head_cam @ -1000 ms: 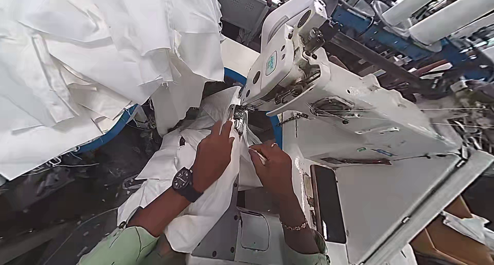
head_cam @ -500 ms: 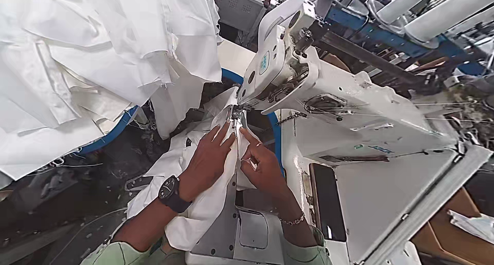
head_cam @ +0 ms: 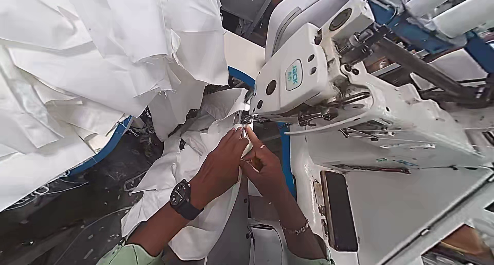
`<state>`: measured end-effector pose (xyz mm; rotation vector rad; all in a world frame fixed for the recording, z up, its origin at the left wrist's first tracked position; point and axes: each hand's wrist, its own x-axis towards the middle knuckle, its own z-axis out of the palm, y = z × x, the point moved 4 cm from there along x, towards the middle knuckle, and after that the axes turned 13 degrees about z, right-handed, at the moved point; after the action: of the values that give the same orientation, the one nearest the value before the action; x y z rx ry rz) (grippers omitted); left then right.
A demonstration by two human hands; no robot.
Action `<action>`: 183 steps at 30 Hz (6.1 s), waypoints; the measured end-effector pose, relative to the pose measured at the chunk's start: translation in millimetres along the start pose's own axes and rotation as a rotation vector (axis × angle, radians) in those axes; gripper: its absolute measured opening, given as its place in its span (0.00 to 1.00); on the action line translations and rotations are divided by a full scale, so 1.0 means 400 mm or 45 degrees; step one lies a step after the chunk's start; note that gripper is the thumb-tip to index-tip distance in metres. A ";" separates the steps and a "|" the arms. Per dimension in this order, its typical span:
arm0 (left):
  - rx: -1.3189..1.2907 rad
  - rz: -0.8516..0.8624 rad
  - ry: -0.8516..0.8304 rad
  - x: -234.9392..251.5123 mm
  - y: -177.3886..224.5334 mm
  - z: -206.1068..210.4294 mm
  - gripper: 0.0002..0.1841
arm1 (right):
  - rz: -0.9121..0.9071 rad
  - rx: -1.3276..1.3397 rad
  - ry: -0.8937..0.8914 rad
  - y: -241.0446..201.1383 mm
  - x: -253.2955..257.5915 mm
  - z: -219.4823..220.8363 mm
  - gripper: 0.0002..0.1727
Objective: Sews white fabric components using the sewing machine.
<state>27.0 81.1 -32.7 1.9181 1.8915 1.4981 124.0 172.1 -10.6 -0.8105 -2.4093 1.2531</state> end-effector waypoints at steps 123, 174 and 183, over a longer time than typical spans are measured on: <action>0.046 0.076 0.407 -0.158 0.066 -0.028 0.15 | 0.071 -1.546 0.129 -0.230 -0.181 0.078 0.05; -0.128 0.021 0.504 -0.179 0.083 0.011 0.14 | 0.189 -1.106 -0.285 -0.168 -0.210 -0.002 0.17; -0.023 -0.043 0.339 -0.156 0.069 -0.025 0.14 | 0.329 -1.122 -0.430 -0.164 -0.196 -0.005 0.17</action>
<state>55.0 19.2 -45.6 1.7438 1.9900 1.8326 164.8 95.6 43.4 -1.2336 -3.2505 0.3369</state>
